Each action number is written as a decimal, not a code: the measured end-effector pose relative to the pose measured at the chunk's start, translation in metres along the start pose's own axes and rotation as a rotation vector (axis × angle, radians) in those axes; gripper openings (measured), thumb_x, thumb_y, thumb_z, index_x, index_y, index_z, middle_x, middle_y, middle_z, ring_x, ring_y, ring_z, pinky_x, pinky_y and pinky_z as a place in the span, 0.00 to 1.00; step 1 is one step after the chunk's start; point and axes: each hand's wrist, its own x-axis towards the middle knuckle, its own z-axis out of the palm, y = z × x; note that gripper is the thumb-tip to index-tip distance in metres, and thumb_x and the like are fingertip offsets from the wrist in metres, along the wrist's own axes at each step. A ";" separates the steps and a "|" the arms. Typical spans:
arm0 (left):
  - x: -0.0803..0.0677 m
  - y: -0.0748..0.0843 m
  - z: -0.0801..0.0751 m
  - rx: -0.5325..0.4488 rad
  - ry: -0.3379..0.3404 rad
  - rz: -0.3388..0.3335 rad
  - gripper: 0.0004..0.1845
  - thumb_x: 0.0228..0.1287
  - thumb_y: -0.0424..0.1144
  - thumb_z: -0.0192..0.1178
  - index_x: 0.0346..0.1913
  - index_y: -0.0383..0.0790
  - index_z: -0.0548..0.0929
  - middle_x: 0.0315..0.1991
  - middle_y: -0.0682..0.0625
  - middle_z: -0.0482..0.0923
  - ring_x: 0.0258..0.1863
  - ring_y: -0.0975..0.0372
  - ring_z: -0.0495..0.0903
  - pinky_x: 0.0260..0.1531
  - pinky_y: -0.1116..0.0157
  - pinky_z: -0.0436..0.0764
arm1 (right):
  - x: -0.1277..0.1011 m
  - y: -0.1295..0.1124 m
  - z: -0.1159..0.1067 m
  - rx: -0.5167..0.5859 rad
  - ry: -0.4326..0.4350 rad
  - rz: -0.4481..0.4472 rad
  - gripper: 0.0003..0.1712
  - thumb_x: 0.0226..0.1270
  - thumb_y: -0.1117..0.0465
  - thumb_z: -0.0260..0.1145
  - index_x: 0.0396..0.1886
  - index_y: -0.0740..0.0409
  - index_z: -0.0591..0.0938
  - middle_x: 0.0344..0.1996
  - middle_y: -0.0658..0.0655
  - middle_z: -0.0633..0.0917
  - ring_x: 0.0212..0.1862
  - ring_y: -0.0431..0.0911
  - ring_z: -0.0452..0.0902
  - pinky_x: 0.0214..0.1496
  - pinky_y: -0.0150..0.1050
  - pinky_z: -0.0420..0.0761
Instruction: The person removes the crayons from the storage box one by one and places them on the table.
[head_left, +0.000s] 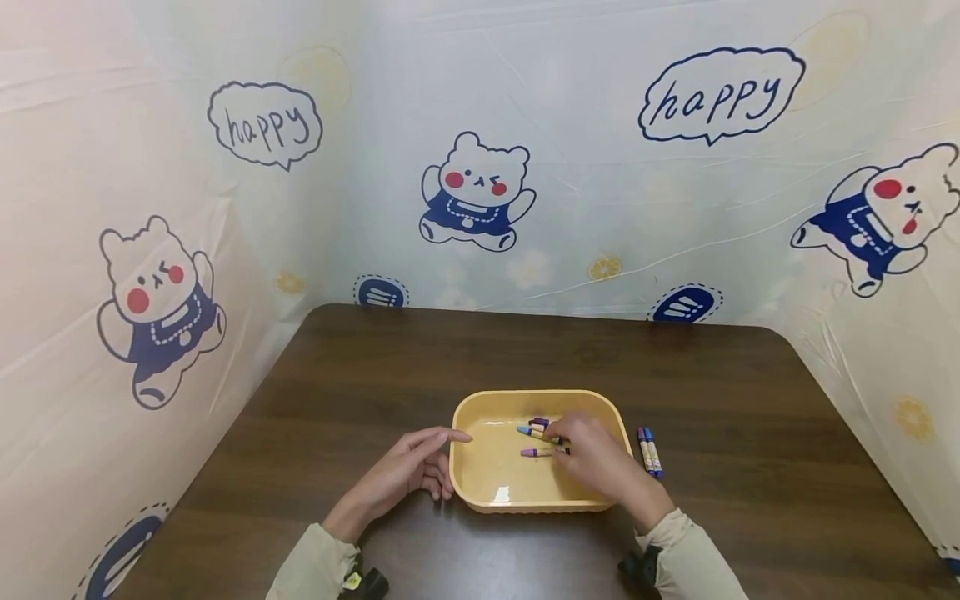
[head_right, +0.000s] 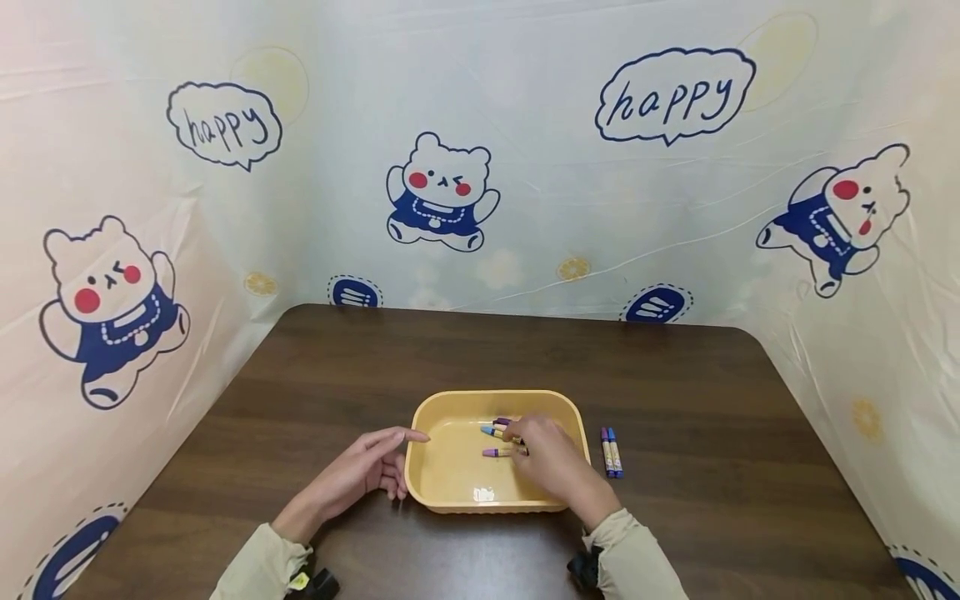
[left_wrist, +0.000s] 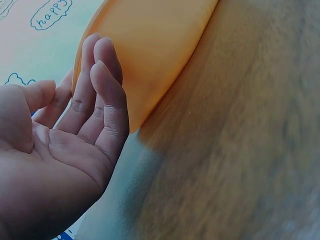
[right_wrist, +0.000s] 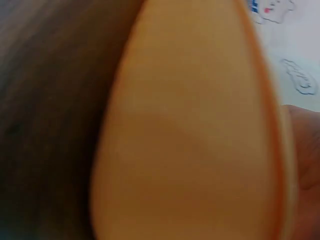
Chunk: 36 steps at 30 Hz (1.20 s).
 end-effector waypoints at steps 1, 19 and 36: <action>0.000 0.000 0.000 0.001 0.001 -0.003 0.31 0.80 0.54 0.43 0.68 0.30 0.69 0.29 0.43 0.83 0.28 0.55 0.84 0.27 0.64 0.83 | 0.000 0.001 0.003 -0.003 -0.004 0.005 0.10 0.52 0.74 0.72 0.36 0.62 0.88 0.35 0.55 0.87 0.42 0.50 0.82 0.47 0.47 0.81; -0.003 0.001 0.002 0.002 -0.005 0.006 0.30 0.81 0.52 0.41 0.68 0.29 0.68 0.29 0.44 0.83 0.27 0.56 0.84 0.27 0.64 0.82 | -0.001 0.010 0.020 -0.103 -0.024 0.075 0.07 0.52 0.69 0.74 0.26 0.53 0.85 0.23 0.45 0.78 0.30 0.40 0.71 0.34 0.38 0.74; -0.001 0.002 0.003 0.003 0.001 0.003 0.29 0.81 0.52 0.43 0.68 0.30 0.69 0.29 0.45 0.83 0.27 0.56 0.84 0.27 0.64 0.82 | -0.001 0.008 0.022 -0.153 -0.010 -0.008 0.08 0.50 0.70 0.74 0.27 0.55 0.84 0.25 0.47 0.78 0.31 0.41 0.73 0.35 0.40 0.77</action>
